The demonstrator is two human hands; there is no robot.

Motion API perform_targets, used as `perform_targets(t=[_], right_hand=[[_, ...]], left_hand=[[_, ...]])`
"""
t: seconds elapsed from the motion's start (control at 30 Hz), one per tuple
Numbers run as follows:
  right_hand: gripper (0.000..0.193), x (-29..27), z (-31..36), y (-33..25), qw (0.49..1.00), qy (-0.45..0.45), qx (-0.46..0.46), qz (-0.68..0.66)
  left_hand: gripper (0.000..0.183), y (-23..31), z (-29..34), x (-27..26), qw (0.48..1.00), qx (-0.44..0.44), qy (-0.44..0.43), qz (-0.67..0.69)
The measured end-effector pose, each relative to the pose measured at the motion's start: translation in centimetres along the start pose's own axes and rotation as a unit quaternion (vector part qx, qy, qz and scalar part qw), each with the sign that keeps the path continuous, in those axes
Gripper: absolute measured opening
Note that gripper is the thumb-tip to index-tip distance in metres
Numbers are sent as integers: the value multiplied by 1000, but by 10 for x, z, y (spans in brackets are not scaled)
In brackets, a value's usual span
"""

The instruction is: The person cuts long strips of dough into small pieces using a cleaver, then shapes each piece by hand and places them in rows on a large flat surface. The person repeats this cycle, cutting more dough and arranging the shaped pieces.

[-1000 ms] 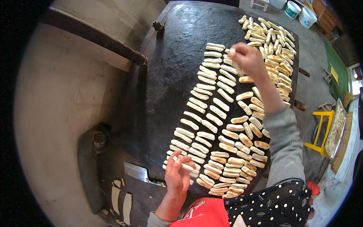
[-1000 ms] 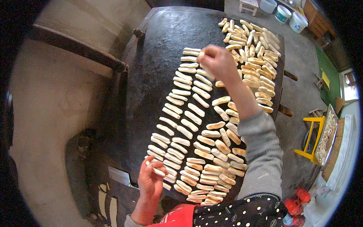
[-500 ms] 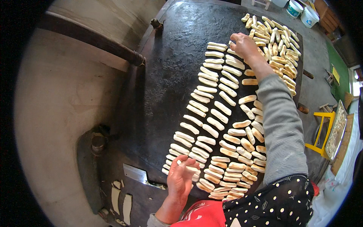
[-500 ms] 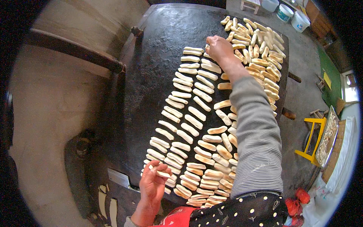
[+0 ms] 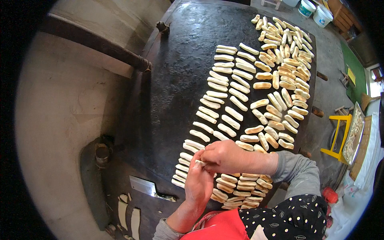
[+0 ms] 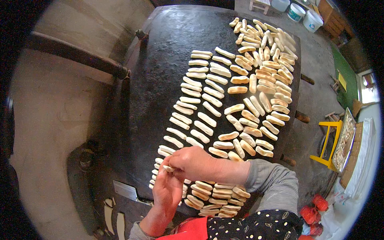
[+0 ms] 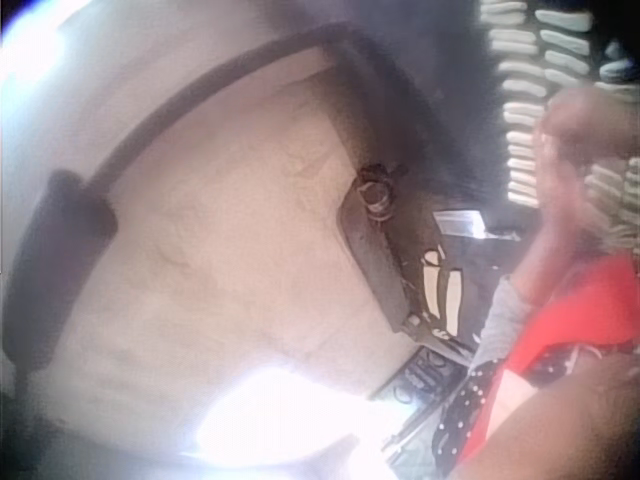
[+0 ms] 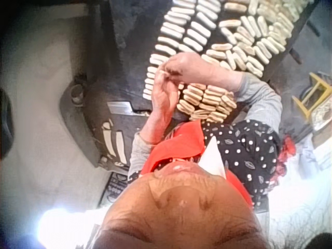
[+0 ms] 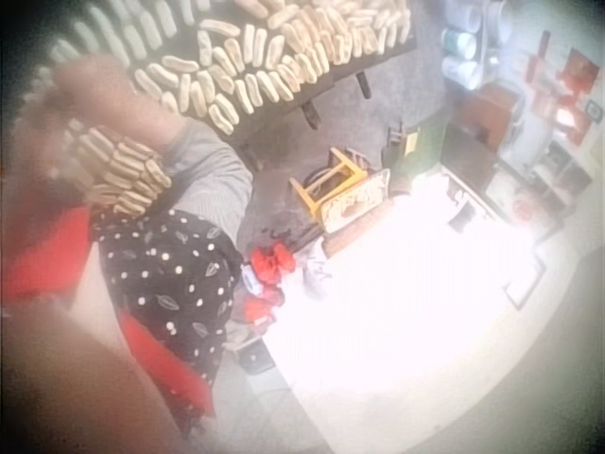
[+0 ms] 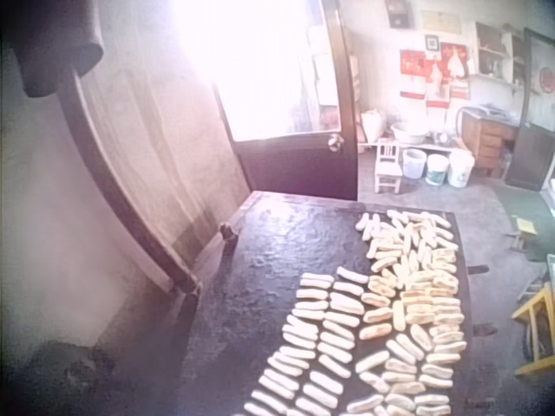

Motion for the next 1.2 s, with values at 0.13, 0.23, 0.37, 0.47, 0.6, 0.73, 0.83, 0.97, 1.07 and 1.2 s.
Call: perform_targets(t=[0.13, 0.23, 0.37, 0.47, 0.6, 0.73, 0.83, 0.97, 1.07, 1.2], right_hand=[[5, -56, -30, 63, 990, 101, 96, 23], [11, -131, -75, 134, 936, 232, 153, 217], [12, -168, -122, 200, 854, 180, 258, 413], [11, -169, -141, 222, 817, 112, 308, 475], [12, -157, -148, 245, 810, 81, 323, 482], [21, -165, -131, 248, 846, 202, 169, 464], [30, -145, -101, 204, 765, 190, -137, 599], [37, -84, -24, 133, 943, 118, 176, 258], [34, -15, 18, 63, 974, 52, 164, 147], [32, 93, 53, -19, 964, -40, 262, 17]], left_hand=[[55, 9, 9, -17, 999, 37, 0, -25], [56, 17, 18, -43, 999, 19, 38, -29], [49, 20, 42, -76, 996, 14, 85, -29], [44, 23, 61, -99, 993, 18, 118, -17], [43, 28, 82, -120, 988, 37, 150, -5], [37, 31, 106, -142, 979, 60, 193, 9], [33, 30, 135, -167, 979, 74, 183, -42], [33, 22, 176, -213, 974, 49, 212, -65], [28, 13, 208, -243, 967, 37, 250, -33], [25, 10, 247, -287, 959, 48, 280, -1]])
Point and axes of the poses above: each hand's wrist, its own z-axis away from the middle knuckle, its own x-axis out of the palm, y = z × x, the point moved 3 cm from there along -z, towards the middle knuckle, and after that the axes turned 10 degrees about z, right-handed, at the moved point
